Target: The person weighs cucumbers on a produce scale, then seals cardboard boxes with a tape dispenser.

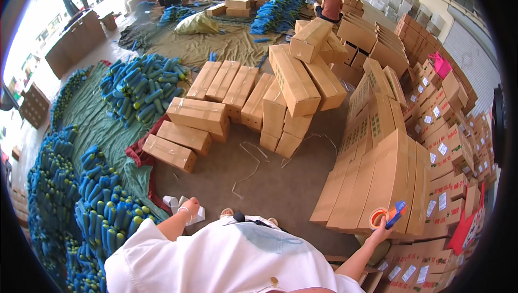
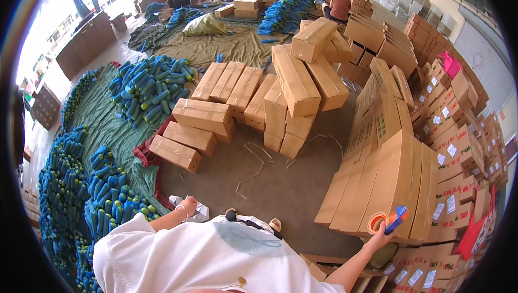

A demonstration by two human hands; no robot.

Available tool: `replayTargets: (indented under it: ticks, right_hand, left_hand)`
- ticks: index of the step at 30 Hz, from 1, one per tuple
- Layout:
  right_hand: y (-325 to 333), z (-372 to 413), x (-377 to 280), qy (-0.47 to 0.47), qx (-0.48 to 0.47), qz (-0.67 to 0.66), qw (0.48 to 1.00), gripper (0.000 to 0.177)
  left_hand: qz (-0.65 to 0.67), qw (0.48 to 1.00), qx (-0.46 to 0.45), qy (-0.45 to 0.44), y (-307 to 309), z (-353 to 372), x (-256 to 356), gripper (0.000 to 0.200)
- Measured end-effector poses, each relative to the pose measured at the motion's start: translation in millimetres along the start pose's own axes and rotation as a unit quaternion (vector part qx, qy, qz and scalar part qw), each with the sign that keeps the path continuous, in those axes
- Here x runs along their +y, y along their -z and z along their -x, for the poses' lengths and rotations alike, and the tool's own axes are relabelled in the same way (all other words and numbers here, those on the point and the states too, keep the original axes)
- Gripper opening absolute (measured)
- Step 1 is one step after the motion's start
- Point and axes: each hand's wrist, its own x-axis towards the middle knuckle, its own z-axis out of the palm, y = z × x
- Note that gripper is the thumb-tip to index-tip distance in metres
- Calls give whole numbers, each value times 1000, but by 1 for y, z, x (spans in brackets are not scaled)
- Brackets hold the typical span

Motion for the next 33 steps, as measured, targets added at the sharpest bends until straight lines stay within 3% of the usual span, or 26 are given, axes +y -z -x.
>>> replayTargets:
  ticks: [8, 18, 26, 29, 33]
  right_hand:
    - [-6, -1, -18, 21, 3, 62, 998, 48]
    - [1, -23, 1, -29, 0, -21, 999, 50]
    - [-7, -8, -19, 5, -30, 137, 990, 48]
    - [-8, -6, -25, 1, -37, 174, 984, 48]
    - [-9, -4, -30, 7, -37, 191, 981, 49]
  left_hand:
    - [-6, 998, -64, -26, 42, 22, 48, 18]
    - [35, 998, -38, -19, 17, -6, 19, 21]
    - [9, 995, -94, 16, 36, 15, 35, 23]
    - [-8, 998, -60, -23, 33, 14, 32, 25]
    - [0, 998, -63, -1, 34, 14, 36, 26]
